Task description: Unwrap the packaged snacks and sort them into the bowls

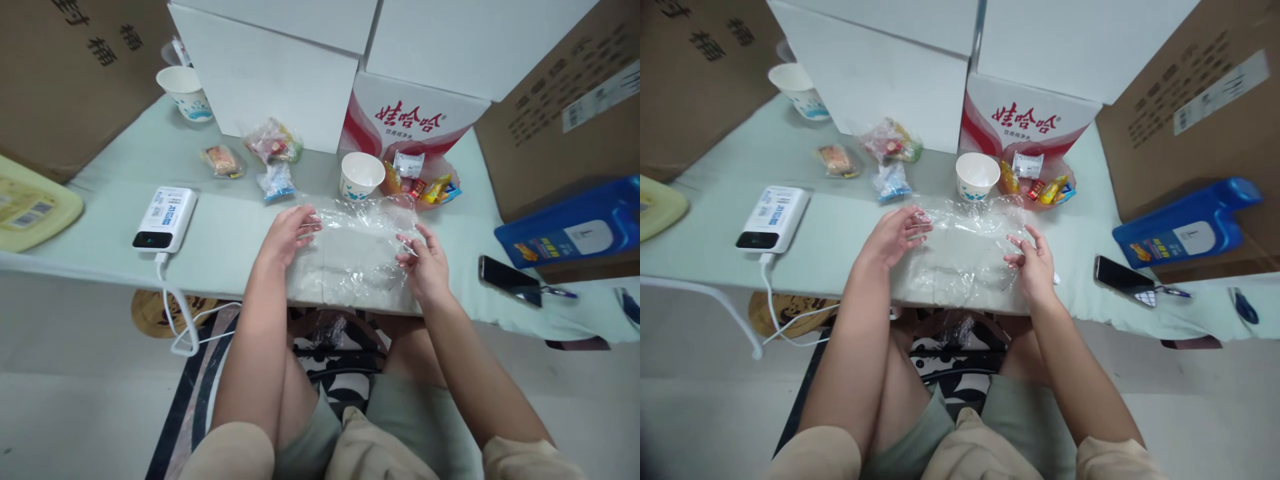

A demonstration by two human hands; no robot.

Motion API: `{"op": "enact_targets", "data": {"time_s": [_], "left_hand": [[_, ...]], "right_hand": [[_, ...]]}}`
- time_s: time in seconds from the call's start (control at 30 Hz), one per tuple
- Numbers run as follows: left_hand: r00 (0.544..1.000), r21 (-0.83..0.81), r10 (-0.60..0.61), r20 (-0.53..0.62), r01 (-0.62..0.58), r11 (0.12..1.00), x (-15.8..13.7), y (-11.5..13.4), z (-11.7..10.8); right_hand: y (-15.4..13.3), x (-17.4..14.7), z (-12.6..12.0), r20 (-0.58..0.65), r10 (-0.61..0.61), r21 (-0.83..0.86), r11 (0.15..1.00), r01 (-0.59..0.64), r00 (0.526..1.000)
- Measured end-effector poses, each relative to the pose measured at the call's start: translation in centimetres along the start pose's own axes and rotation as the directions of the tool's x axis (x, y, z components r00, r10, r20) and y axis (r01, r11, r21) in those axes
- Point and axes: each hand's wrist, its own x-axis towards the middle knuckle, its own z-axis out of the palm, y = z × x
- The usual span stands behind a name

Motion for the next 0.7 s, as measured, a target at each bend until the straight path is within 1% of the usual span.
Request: {"op": "enact_targets", "data": {"time_s": [0.07, 0.17, 0.23, 0.3, 0.37, 0.43, 0.47, 0.53, 0.57, 0.63, 0.7], "left_hand": [[0.999, 0.035, -0.025, 0.026, 0.024, 0.999, 0.0, -0.1, 0.4], [0.999, 0.118, -0.024, -0.023, 0.027, 0.993, 0.2, -0.2, 0.8], [0.999, 0.165, -0.009, -0.031, 0.014, 0.986, 0.4, -0.3, 0.9], [1.000, 0.172, 0.003, -0.023, 0.001, 0.985, 0.6, -0.2, 0.9], [0.999, 0.138, 0.018, -0.050, -0.010, 0.990, 0.6, -0.2, 0.7], [0.999, 0.096, 0.021, -0.047, -0.016, 0.995, 0.4, -0.2, 0.6], [1.000, 0.092, 0.015, -0.020, -0.013, 0.996, 0.3, -0.2, 0.5], [0.999, 0.139, 0.005, 0.047, -0.011, 0.990, 0.2, -0.3, 0.4], [0.998, 0.175, 0.009, 0.060, -0.019, 0.984, 0.1, -0.4, 0.3], [0.999, 0.214, 0.030, 0.044, -0.038, 0.976, 0.1, -0.4, 0.3], [0.999, 0.201, 0.045, 0.030, -0.050, 0.978, 0.2, -0.4, 0.2]], "right_hand": [[-0.2, 0.0, -0.4, -0.034, -0.014, 0.003, 1.000, 0.014, 0.999], [-0.4, 0.0, -0.9, -0.078, -0.043, -0.015, 0.999, 0.042, 0.996], [-0.5, 0.2, -1.1, -0.101, -0.064, -0.043, 0.997, 0.060, 0.993], [-0.5, 0.4, -1.3, -0.128, -0.079, -0.059, 0.996, 0.072, 0.989], [-0.5, 0.5, -1.5, -0.154, -0.082, -0.056, 0.996, 0.075, 0.985], [-0.5, 0.5, -1.6, -0.165, -0.072, -0.044, 0.997, 0.066, 0.984], [-0.5, 0.4, -1.6, -0.161, -0.062, -0.038, 0.998, 0.057, 0.985], [-0.5, 0.3, -1.7, -0.146, -0.037, -0.026, 0.999, 0.034, 0.989], [-0.4, 0.2, -1.7, -0.139, -0.024, -0.021, 1.000, 0.021, 0.990], [-0.3, 0.1, -1.9, -0.138, 0.005, -0.011, 1.000, -0.007, 0.990], [-0.1, 0.0, -2.3, -0.146, 0.030, -0.016, 0.999, -0.032, 0.989]]}}
